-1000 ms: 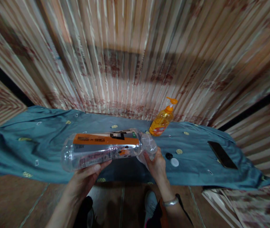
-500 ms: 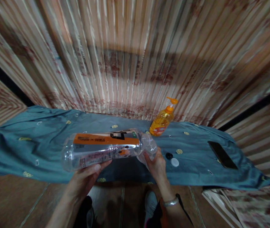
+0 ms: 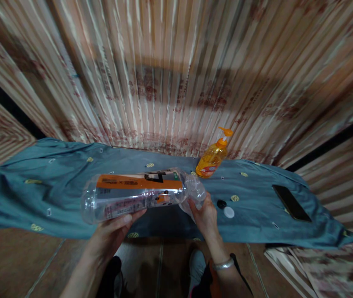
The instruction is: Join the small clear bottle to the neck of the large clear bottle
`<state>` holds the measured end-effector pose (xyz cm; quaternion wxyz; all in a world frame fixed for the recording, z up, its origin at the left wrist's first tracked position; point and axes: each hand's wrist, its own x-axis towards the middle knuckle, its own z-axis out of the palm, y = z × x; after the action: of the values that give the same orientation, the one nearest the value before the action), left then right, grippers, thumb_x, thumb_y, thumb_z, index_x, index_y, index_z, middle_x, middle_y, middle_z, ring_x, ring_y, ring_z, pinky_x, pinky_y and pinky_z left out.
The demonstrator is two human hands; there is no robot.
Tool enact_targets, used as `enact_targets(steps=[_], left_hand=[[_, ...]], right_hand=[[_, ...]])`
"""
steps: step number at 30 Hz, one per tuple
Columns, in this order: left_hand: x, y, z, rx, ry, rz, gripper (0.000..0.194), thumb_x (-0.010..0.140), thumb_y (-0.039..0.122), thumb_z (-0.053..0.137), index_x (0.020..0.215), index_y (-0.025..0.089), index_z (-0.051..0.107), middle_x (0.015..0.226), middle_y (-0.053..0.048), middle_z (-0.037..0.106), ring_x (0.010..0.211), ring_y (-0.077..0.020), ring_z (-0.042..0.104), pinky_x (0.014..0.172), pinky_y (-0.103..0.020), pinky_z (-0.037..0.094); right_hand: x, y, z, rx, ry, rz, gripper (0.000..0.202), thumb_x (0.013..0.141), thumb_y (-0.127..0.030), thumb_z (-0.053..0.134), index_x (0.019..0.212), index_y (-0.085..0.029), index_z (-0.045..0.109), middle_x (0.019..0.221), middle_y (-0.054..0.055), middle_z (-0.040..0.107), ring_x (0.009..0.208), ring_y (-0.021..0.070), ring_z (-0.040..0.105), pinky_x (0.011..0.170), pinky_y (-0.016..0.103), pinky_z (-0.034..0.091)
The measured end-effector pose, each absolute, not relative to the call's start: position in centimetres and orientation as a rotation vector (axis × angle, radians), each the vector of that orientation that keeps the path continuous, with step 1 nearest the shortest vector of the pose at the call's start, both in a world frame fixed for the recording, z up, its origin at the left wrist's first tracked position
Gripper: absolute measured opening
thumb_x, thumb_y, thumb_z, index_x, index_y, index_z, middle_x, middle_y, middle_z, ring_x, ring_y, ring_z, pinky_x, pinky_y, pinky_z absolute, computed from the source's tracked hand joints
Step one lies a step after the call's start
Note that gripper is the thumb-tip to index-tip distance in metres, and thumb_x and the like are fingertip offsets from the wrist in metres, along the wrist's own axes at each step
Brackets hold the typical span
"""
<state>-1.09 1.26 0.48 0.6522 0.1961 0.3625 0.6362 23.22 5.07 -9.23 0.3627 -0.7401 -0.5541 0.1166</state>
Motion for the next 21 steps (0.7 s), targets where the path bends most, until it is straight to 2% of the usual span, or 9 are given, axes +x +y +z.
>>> enact_targets(steps=[14,21], left_hand=[[-1.06,1.35,0.26,0.426,0.802,1.455,0.035,0.047,0.009,0.085,0.079,0.020,0.074,0.084,-0.002,0.076,0.085,-0.0225,0.071,0.075,-0.034,0.060],[-1.47,1.61,-0.34,0.439,0.789,1.428,0.038,0.045,0.012,0.088,0.080,0.020,0.076,0.083,-0.003,0.077,0.083,-0.0218,0.072,0.076,-0.031,0.060]], right_hand=[[23.31,5.18,-9.26,-1.928,-1.411,0.291,0.054,0.075,-0.052,0.057,0.113,-0.014,0.053,0.094,0.014,0.070,0.085,0.0284,0.068,0.069,0.037,0.051],[23.42,5.17,-9.45,-1.922,-1.436,0.272,0.055,0.076,-0.053,0.056,0.114,-0.013,0.052,0.092,0.014,0.071,0.080,0.0280,0.068,0.065,0.035,0.050]])
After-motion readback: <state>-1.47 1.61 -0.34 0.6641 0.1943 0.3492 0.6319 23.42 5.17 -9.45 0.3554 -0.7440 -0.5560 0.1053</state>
